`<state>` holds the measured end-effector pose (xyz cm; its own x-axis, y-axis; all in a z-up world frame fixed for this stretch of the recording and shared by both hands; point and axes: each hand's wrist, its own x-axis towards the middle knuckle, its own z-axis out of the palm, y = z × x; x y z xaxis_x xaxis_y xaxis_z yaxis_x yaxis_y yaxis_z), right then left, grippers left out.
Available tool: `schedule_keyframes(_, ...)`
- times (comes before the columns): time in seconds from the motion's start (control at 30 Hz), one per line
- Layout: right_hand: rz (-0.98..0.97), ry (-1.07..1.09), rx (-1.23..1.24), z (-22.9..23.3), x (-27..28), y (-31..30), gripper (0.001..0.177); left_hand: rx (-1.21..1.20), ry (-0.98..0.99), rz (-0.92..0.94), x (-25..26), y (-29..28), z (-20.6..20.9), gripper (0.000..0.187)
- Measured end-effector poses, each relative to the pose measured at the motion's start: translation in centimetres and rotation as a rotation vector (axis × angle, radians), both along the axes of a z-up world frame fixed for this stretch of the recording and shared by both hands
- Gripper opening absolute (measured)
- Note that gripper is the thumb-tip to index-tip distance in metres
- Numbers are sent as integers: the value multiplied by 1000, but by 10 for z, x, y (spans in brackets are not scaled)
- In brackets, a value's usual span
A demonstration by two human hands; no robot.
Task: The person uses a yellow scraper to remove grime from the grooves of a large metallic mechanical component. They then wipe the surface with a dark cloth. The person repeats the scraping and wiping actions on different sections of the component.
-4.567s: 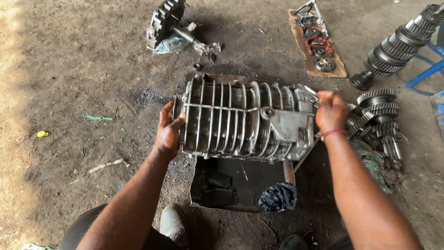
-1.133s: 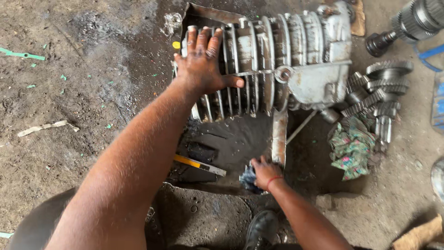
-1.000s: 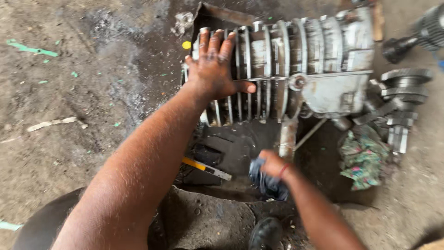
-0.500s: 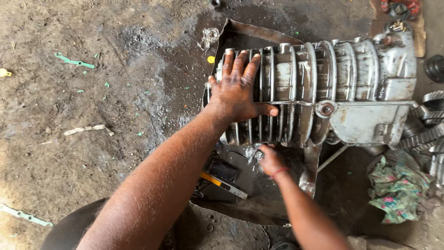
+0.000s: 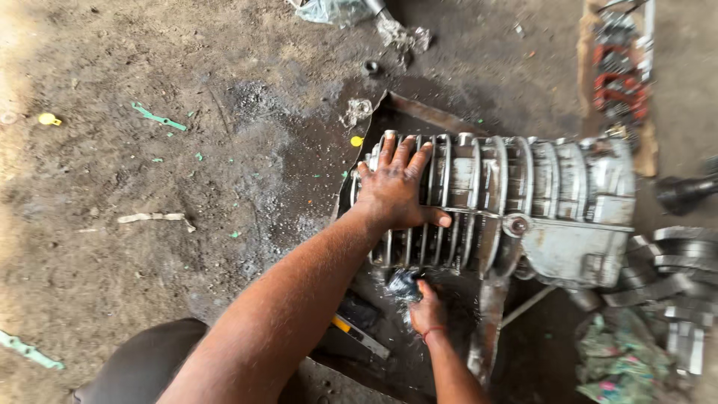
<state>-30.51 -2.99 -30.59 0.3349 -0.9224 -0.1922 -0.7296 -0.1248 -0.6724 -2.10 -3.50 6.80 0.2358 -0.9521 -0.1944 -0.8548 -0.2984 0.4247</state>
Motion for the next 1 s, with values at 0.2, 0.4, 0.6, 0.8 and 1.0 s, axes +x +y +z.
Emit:
schedule_keyframes(0.2,-467,-862,843,132,-46,16,59,-187,104,115,-9,9,-8,130)
schedule_keyframes(0.4,-105,-1222,751,308,-18,11,55,-564,191,380,-61,38,-40,68)
schedule_keyframes(0.6,-29,-473,179,430,47,-19,47,-481,237,359,-72,38,-52,49)
schedule_keyframes(0.8,162,-101,-421,438,123,-50,33,-550,24,202,-62,38,-68,73)
schedule_keyframes(1.0,271,-109,-705,418,167,-72,26,-320,-74,68,-51,48,-44,83)
